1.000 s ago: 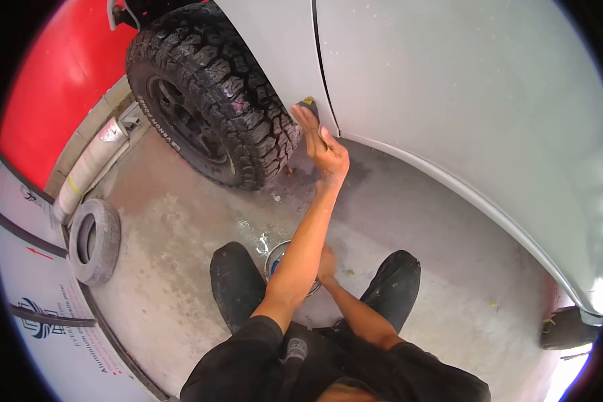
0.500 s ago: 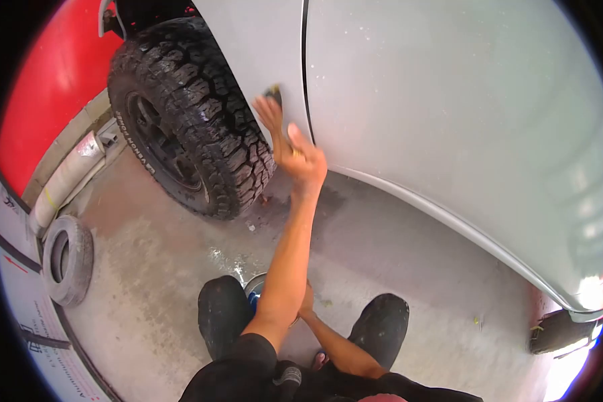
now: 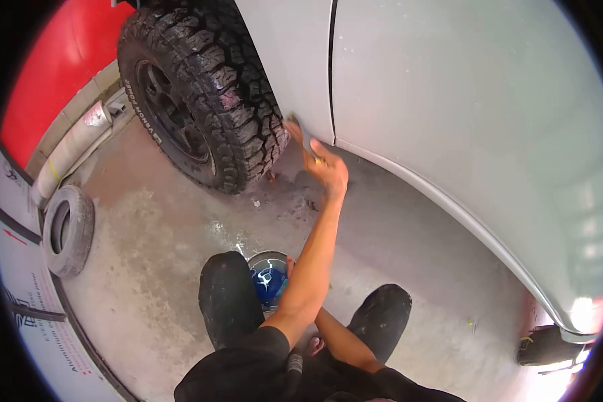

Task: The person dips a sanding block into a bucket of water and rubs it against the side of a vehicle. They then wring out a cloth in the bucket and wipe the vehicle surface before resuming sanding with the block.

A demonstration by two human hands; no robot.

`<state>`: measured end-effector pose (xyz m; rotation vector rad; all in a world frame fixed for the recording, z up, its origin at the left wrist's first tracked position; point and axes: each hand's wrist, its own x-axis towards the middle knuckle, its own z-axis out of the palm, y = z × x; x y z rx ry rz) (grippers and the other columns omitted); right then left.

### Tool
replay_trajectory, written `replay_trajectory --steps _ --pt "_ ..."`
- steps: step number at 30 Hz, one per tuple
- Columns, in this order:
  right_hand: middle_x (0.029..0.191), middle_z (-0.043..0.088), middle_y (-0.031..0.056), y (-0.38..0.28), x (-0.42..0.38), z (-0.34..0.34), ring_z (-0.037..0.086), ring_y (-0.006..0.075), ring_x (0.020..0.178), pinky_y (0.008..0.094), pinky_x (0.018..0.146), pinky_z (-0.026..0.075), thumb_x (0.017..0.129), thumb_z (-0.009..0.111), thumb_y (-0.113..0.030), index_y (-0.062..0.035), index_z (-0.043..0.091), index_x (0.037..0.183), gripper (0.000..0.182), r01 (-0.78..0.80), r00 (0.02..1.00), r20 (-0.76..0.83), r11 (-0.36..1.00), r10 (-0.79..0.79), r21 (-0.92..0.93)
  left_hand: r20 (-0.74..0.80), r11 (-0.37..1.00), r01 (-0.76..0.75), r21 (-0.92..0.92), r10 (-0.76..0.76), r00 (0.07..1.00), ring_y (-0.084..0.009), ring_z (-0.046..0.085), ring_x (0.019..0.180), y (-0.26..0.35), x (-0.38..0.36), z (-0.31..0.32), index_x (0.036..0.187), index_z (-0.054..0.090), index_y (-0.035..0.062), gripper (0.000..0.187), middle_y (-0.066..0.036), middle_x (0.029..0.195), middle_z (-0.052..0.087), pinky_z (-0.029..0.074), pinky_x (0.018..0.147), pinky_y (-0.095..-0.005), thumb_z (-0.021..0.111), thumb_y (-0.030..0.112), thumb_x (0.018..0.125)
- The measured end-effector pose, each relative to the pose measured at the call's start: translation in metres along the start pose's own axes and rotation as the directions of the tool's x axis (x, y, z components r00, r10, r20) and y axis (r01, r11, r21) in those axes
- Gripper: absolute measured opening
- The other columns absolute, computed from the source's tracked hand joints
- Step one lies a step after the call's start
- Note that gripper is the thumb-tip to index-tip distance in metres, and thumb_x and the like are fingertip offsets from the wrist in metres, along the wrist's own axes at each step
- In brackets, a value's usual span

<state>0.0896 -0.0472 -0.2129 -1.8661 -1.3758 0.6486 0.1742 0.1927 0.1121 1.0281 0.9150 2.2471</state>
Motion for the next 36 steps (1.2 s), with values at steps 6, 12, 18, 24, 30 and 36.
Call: replay_trajectory --steps 6,12,18,24,30,36 --pt "0.118 0.069 0.0224 -0.019 0.029 -0.012 0.067 0.0361 0.111 0.0456 0.095 0.052 0.095 0.075 -0.043 0.0011 0.065 0.121 0.052 -0.2 0.978 -0.055 0.98 0.201 0.015 0.181 0.762 -0.642 0.087 0.622 0.762 -0.0451 0.031 0.155 0.091 0.092 0.012 0.155 0.037 -0.0142 0.054 -0.033 0.162 0.038 0.025 0.127 -0.0517 0.037 0.021 0.114" --pt "0.102 0.068 0.0255 -0.019 0.022 -0.009 0.065 0.0435 0.097 0.0508 0.086 0.051 0.094 0.072 -0.043 0.0033 0.063 0.102 0.048 -0.146 0.976 -0.146 0.985 0.159 0.095 0.277 0.791 -0.598 0.134 0.549 0.788 -0.0471 0.029 0.155 0.07 0.051 -0.009 0.157 0.037 -0.0104 0.053 -0.033 0.163 0.036 0.025 0.127 -0.0542 0.037 0.018 0.113" --pt "0.098 0.071 0.0249 -0.049 0.032 -0.023 0.068 0.045 0.093 0.051 0.082 0.052 0.094 0.072 -0.048 0.0012 0.065 0.099 0.05 -0.203 0.943 -0.246 0.973 0.225 0.112 0.262 0.696 -0.708 0.118 0.666 0.698 -0.0461 0.026 0.157 0.128 0.143 0.019 0.156 0.039 -0.0122 0.051 -0.032 0.163 0.036 0.022 0.129 -0.0513 0.037 0.016 0.113" --pt "0.1 0.07 0.0253 -0.042 0.021 -0.02 0.068 0.0436 0.094 0.0505 0.083 0.053 0.094 0.072 -0.051 0.0007 0.065 0.098 0.053 -0.199 0.945 -0.252 0.978 0.208 0.058 0.407 0.74 -0.669 0.07 0.591 0.696 -0.0497 0.025 0.156 0.095 0.086 -0.012 0.157 0.039 -0.0098 0.051 -0.034 0.164 0.033 0.023 0.128 -0.0545 0.034 0.015 0.113" --pt "0.096 0.069 0.0257 -0.041 0.021 -0.022 0.067 0.0442 0.091 0.0517 0.082 0.052 0.094 0.073 -0.049 0.0011 0.064 0.097 0.051 -0.174 0.943 -0.274 0.982 0.187 0.069 0.291 0.661 -0.747 0.073 0.702 0.65 -0.0444 0.029 0.156 0.184 0.215 0.037 0.156 0.04 -0.0099 0.05 -0.029 0.165 0.035 0.024 0.129 -0.0509 0.034 0.014 0.112" --pt "0.105 0.067 0.0258 -0.05 0.015 -0.028 0.065 0.0449 0.1 0.0532 0.088 0.051 0.097 0.068 -0.049 0.0018 0.062 0.103 0.052 -0.221 0.954 -0.192 0.972 0.232 0.075 0.409 0.663 -0.748 0.03 0.675 0.615 -0.047 0.025 0.157 0.13 0.134 0.005 0.157 0.037 -0.0099 0.051 -0.032 0.165 0.034 0.019 0.129 -0.055 0.035 0.011 0.111"
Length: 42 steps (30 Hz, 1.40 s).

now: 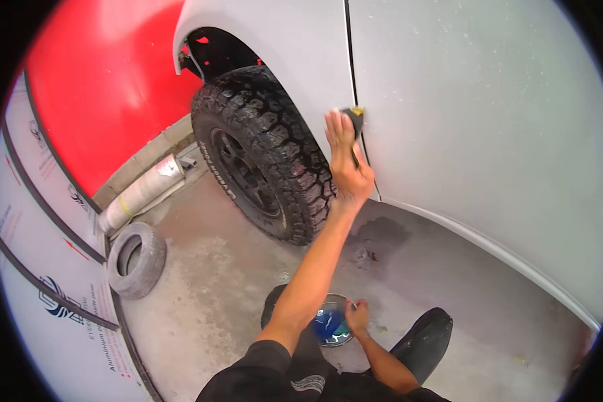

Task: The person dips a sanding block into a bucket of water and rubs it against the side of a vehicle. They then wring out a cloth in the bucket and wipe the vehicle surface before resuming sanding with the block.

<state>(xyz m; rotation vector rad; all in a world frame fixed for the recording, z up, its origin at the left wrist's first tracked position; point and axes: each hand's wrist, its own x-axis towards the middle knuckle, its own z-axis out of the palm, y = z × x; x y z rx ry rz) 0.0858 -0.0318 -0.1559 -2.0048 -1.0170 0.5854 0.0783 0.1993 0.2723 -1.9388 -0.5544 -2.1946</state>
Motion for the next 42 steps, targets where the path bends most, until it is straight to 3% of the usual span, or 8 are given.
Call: replay_trajectory --steps 5,11,15,22,27,32,37,42 --pt "0.105 0.066 0.0252 0.002 0.01 0.005 0.065 0.0439 0.099 0.0526 0.087 0.05 0.097 0.068 -0.05 0.0019 0.062 0.101 0.052 0.009 1.0 -0.012 1.0 -0.009 -0.015 -0.139 0.997 0.081 -0.017 -0.082 0.987 -0.0471 0.027 0.156 -0.053 0.146 -0.017 0.154 0.039 -0.0136 0.049 -0.034 0.163 0.035 0.022 0.129 -0.0511 0.036 0.011 0.111" --pt "0.101 0.067 0.0241 0.006 -0.003 0.003 0.065 0.0431 0.099 0.0521 0.086 0.051 0.096 0.069 -0.05 0.0007 0.063 0.099 0.051 0.02 0.999 -0.046 0.999 -0.021 -0.029 -0.059 0.992 -0.1 0.072 0.105 0.993 -0.0444 0.029 0.156 -0.018 0.036 -0.003 0.154 0.041 -0.0131 0.051 -0.032 0.162 0.039 0.024 0.128 -0.0525 0.035 0.012 0.11" --pt "0.097 0.068 0.0244 0.01 0.01 0.01 0.066 0.0441 0.092 0.0527 0.081 0.051 0.096 0.071 -0.049 0.0004 0.062 0.097 0.05 0.053 0.993 -0.105 0.997 -0.058 -0.052 -0.171 0.995 -0.005 0.103 0.022 0.985 -0.0445 0.048 0.145 -0.067 0.177 -0.023 0.149 0.043 -0.0166 0.048 -0.035 0.151 0.05 0.037 0.123 -0.0463 0.037 0.012 0.11" --pt "0.101 0.068 0.0236 0.0 0.001 0.001 0.065 0.0432 0.099 0.0522 0.087 0.051 0.096 0.07 -0.049 0.0017 0.062 0.101 0.051 0.018 1.0 -0.024 0.999 -0.019 -0.043 -0.003 0.993 -0.097 0.063 0.097 0.995 -0.0449 0.027 0.157 -0.008 0.047 -0.01 0.159 0.036 -0.0079 0.053 -0.03 0.164 0.036 0.021 0.129 -0.0543 0.036 0.015 0.111" --pt "0.1 0.068 0.0243 -0.002 0.006 0.004 0.065 0.0439 0.095 0.0522 0.084 0.051 0.095 0.07 -0.049 0.001 0.063 0.099 0.051 0.027 0.997 -0.07 0.999 -0.03 -0.047 -0.031 0.984 -0.165 0.065 0.167 0.985 -0.0425 0.029 0.157 -0.025 0.177 -0.005 0.158 0.038 -0.0081 0.051 -0.029 0.164 0.037 0.02 0.13 -0.0525 0.035 0.014 0.112" --pt "0.101 0.069 0.0239 -0.002 -0.005 0.001 0.066 0.0439 0.094 0.0523 0.083 0.052 0.095 0.069 -0.051 -0.0002 0.064 0.099 0.052 0.042 0.994 -0.095 0.998 -0.047 -0.049 0.062 0.986 -0.148 0.076 0.144 0.988 -0.0467 0.027 0.156 -0.011 0.043 0.0 0.161 0.036 -0.003 0.052 -0.028 0.166 0.034 0.022 0.128 -0.054 0.034 0.013 0.111" --pt "0.101 0.069 0.0241 0.001 0.002 0.003 0.066 0.0444 0.096 0.0524 0.084 0.052 0.096 0.069 -0.052 -0.0002 0.064 0.102 0.052 0.023 0.997 -0.068 0.998 -0.026 -0.052 0.013 0.962 -0.267 0.055 0.266 0.964 -0.0438 0.028 0.157 -0.013 0.167 0.0 0.162 0.036 -0.0006 0.055 -0.025 0.166 0.038 0.024 0.127 -0.0571 0.04 0.007 0.108" --pt "0.099 0.069 0.0243 0.001 -0.001 0.001 0.066 0.0449 0.095 0.052 0.084 0.052 0.096 0.069 -0.052 0.0004 0.063 0.101 0.053 0.031 0.997 -0.065 0.999 -0.032 -0.016 0.101 0.977 -0.202 0.065 0.195 0.976 -0.046 0.026 0.157 0.0 0.077 -0.011 0.161 0.036 -0.003 0.053 -0.026 0.166 0.036 0.022 0.129 -0.0537 0.036 0.01 0.11"
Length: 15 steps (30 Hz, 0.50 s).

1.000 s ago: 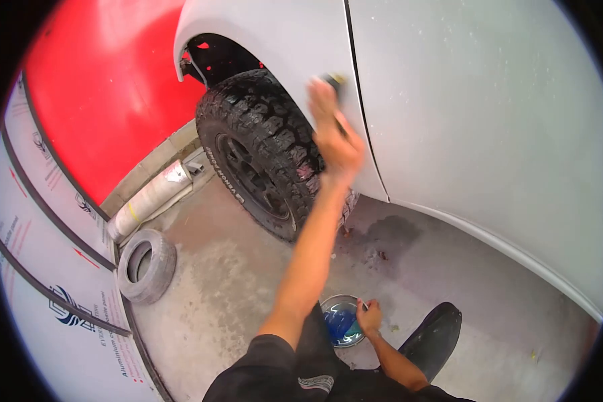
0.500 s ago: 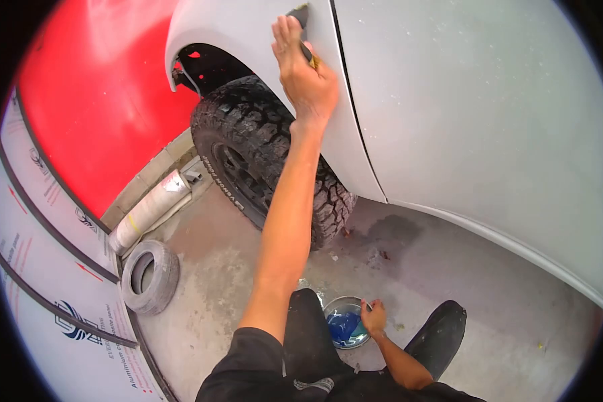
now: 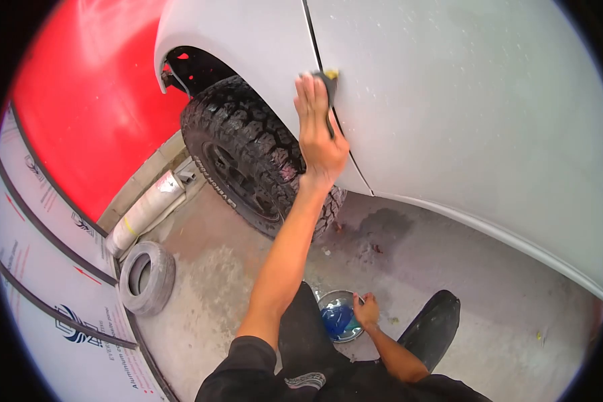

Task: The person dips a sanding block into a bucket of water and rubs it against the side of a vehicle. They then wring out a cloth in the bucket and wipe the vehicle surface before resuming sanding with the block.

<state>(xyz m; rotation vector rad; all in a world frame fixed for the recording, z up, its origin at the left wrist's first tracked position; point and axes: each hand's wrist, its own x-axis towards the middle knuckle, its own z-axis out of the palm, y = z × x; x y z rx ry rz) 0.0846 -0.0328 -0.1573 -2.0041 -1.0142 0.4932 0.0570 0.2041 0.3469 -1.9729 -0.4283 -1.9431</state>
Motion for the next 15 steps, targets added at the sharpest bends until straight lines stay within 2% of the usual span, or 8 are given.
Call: replay_trajectory --steps 2,5,8,10,11,15 --pt "0.099 0.069 0.0248 0.0 0.001 -0.002 0.066 0.045 0.095 0.0521 0.084 0.052 0.096 0.068 -0.052 0.0008 0.063 0.101 0.054 0.01 1.0 0.006 1.0 -0.01 -0.003 -0.02 1.0 -0.02 0.02 0.021 1.0 -0.0444 0.026 0.158 -0.018 0.002 0.004 0.161 0.037 -0.0023 0.052 -0.025 0.166 0.037 0.022 0.128 -0.054 0.036 0.01 0.111" --pt "0.099 0.069 0.0255 0.001 0.007 0.002 0.066 0.0451 0.094 0.0527 0.083 0.052 0.096 0.068 -0.053 0.0013 0.062 0.1 0.055 0.042 0.999 0.003 0.999 -0.042 -0.016 -0.03 0.999 -0.037 0.038 0.038 0.999 -0.0411 0.027 0.158 -0.022 0.095 0.0 0.16 0.039 -0.0011 0.051 -0.024 0.167 0.036 0.022 0.128 -0.0542 0.037 0.011 0.111" --pt "0.098 0.068 0.0255 0.001 0.002 0.001 0.066 0.045 0.094 0.0531 0.083 0.052 0.096 0.068 -0.053 0.0014 0.062 0.099 0.054 0.042 0.999 -0.01 0.999 -0.042 0.002 -0.036 0.998 -0.053 0.029 0.055 0.998 -0.042 0.027 0.158 -0.019 0.062 0.001 0.16 0.039 -0.0014 0.051 -0.025 0.167 0.036 0.021 0.129 -0.0539 0.037 0.01 0.111" --pt "0.098 0.068 0.0251 0.003 0.002 0.003 0.065 0.0447 0.094 0.0532 0.083 0.051 0.096 0.068 -0.053 0.0012 0.062 0.099 0.054 0.037 0.999 -0.015 0.999 -0.037 -0.01 0.013 0.999 -0.015 0.033 0.015 1.0 -0.0432 0.025 0.158 -0.009 0.0 0.003 0.161 0.038 -0.0015 0.052 -0.026 0.167 0.035 0.021 0.128 -0.0548 0.037 0.008 0.109" --pt "0.098 0.068 0.0251 0.001 0.0 0.001 0.065 0.0447 0.094 0.0531 0.083 0.052 0.096 0.068 -0.053 0.0012 0.063 0.1 0.054 0.025 1.0 0.001 1.0 -0.025 -0.015 0.014 0.998 -0.035 0.048 0.034 0.999 -0.0429 0.026 0.158 -0.012 0.003 0.001 0.161 0.038 -0.0015 0.052 -0.026 0.167 0.035 0.021 0.128 -0.0551 0.037 0.009 0.11" --pt "0.102 0.068 0.0252 -0.008 0.007 -0.003 0.065 0.0448 0.1 0.0527 0.088 0.051 0.096 0.067 -0.05 0.0026 0.062 0.101 0.053 0.001 1.0 0.028 1.0 -0.001 -0.015 -0.007 0.994 -0.089 0.056 0.09 0.996 -0.0409 0.027 0.158 -0.023 0.095 0.0 0.161 0.037 -0.0015 0.052 -0.025 0.167 0.034 0.02 0.129 -0.0538 0.039 0.009 0.11"
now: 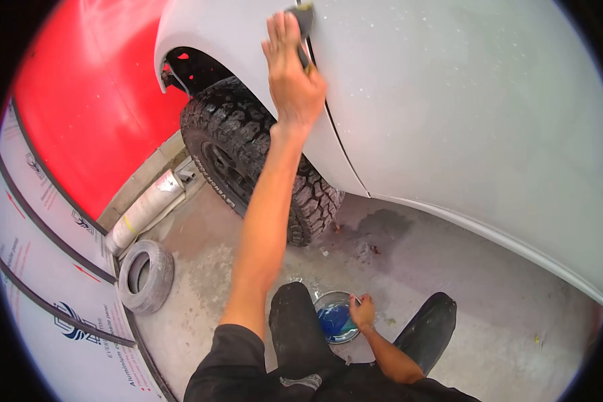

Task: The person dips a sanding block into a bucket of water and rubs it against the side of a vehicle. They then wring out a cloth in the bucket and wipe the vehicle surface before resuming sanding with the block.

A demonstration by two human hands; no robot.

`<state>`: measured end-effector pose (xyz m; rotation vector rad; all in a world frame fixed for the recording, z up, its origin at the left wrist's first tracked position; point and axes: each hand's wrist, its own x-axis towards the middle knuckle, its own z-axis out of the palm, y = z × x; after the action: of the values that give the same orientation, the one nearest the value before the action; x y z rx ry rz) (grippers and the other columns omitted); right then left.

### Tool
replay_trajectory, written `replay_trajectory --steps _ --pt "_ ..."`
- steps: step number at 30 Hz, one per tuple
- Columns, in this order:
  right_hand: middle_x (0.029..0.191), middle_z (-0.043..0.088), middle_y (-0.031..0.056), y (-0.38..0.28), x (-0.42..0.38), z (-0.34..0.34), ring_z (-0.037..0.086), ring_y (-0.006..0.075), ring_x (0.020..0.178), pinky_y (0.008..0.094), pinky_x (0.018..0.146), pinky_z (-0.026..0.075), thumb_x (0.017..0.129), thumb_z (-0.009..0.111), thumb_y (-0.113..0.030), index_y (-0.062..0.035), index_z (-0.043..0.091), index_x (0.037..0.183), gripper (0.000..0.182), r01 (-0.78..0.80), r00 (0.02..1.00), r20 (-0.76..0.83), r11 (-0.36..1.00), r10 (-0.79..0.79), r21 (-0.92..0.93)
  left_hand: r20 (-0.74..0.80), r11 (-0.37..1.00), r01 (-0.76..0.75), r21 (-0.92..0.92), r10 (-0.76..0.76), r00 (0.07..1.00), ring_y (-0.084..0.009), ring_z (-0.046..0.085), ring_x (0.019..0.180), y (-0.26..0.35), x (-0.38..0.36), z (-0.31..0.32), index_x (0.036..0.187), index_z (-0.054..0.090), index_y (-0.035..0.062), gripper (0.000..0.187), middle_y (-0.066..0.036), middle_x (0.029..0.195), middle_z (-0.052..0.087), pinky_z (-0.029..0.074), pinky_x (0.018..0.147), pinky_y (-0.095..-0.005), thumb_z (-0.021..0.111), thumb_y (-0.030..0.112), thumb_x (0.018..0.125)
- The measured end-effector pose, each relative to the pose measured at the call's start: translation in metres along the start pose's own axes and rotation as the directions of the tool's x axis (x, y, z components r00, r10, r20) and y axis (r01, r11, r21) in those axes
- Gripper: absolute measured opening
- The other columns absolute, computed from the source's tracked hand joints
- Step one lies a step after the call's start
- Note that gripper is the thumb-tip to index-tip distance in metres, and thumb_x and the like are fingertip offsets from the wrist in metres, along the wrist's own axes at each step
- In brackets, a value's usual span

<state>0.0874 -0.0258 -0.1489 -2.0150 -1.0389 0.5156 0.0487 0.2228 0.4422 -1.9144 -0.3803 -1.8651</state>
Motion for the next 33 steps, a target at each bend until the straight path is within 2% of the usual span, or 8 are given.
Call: replay_trajectory --steps 5,9,10,17,23,27,31,33 --pt "0.101 0.068 0.0249 0.003 -0.008 -0.001 0.065 0.0442 0.1 0.0524 0.089 0.051 0.096 0.068 -0.05 0.0027 0.062 0.101 0.053 -0.002 1.0 0.004 1.0 0.002 0.017 0.027 0.998 0.034 -0.047 -0.033 0.999 -0.0436 0.026 0.158 0.019 -0.094 0.001 0.162 0.037 0.0001 0.054 -0.026 0.167 0.034 0.022 0.129 -0.0534 0.039 0.005 0.108" --pt "0.099 0.069 0.0251 0.005 -0.006 0.001 0.066 0.0443 0.096 0.052 0.086 0.052 0.096 0.068 -0.051 0.0025 0.063 0.099 0.054 0.011 1.0 -0.021 1.0 -0.011 -0.011 -0.041 0.998 -0.044 -0.038 0.043 0.998 -0.045 0.03 0.156 0.002 -0.015 0.004 0.159 0.039 -0.0032 0.051 -0.028 0.165 0.038 0.026 0.128 -0.0525 0.041 0.006 0.109" --pt "0.099 0.069 0.0251 0.004 -0.003 0.001 0.066 0.0445 0.097 0.0519 0.086 0.052 0.096 0.068 -0.05 0.0026 0.063 0.099 0.053 0.009 1.0 -0.02 1.0 -0.01 -0.019 -0.049 0.997 -0.057 -0.058 0.054 0.997 -0.0456 0.029 0.156 -0.004 0.014 0.007 0.16 0.038 -0.0028 0.061 -0.029 0.164 0.037 0.024 0.128 -0.0553 0.048 0.0 0.1" --pt "0.099 0.069 0.0247 0.014 -0.008 0.008 0.066 0.0441 0.097 0.0523 0.085 0.052 0.095 0.069 -0.051 0.0011 0.064 0.099 0.052 0.025 0.999 -0.044 1.0 -0.025 0.0 -0.008 0.998 -0.017 -0.056 0.016 1.0 -0.0436 0.032 0.155 0.012 -0.074 0.0 0.16 0.041 -0.0001 0.051 -0.026 0.165 0.038 0.029 0.127 -0.0492 0.04 0.007 0.11" --pt "0.106 0.068 0.0253 0.004 -0.007 -0.001 0.065 0.0447 0.102 0.0521 0.091 0.051 0.096 0.066 -0.052 0.0027 0.063 0.105 0.055 -0.026 0.999 0.034 1.0 0.025 0.018 -0.096 0.986 -0.141 -0.091 0.132 0.987 -0.043 0.037 0.153 -0.007 0.037 0.007 0.152 0.05 -0.0037 0.045 -0.023 0.16 0.047 0.031 0.126 -0.047 0.042 0.005 0.108" --pt "0.103 0.069 0.0257 0.006 -0.003 0.001 0.066 0.0447 0.099 0.0517 0.088 0.052 0.096 0.067 -0.052 0.0023 0.063 0.103 0.055 -0.012 1.0 0.024 1.0 0.012 0.019 0.029 0.995 -0.034 -0.099 0.037 0.999 -0.0403 0.029 0.157 0.006 -0.077 -0.004 0.159 0.042 -0.0008 0.051 -0.022 0.165 0.04 0.024 0.128 -0.0519 0.042 0.006 0.108" --pt "0.102 0.069 0.0259 0.014 -0.002 0.007 0.067 0.0448 0.097 0.0511 0.087 0.052 0.096 0.068 -0.052 0.0023 0.064 0.102 0.055 0.036 0.999 -0.025 0.998 -0.035 0.044 -0.115 0.987 -0.081 -0.138 0.066 0.991 -0.0395 0.051 0.144 -0.023 0.035 0.007 0.151 0.051 0.0006 0.044 -0.028 0.154 0.052 0.043 0.116 -0.0506 0.045 0.011 0.109" --pt "0.102 0.069 0.0255 0.013 0.001 0.01 0.067 0.0447 0.097 0.0512 0.086 0.052 0.096 0.068 -0.052 0.0024 0.063 0.103 0.055 0.031 0.999 -0.04 0.999 -0.03 0.033 0.095 0.955 0.219 -0.198 -0.204 0.974 -0.0478 0.049 0.141 -0.026 0.067 0.001 0.145 0.055 -0.0015 0.042 -0.028 0.149 0.055 0.042 0.118 -0.0478 0.048 0.009 0.105"
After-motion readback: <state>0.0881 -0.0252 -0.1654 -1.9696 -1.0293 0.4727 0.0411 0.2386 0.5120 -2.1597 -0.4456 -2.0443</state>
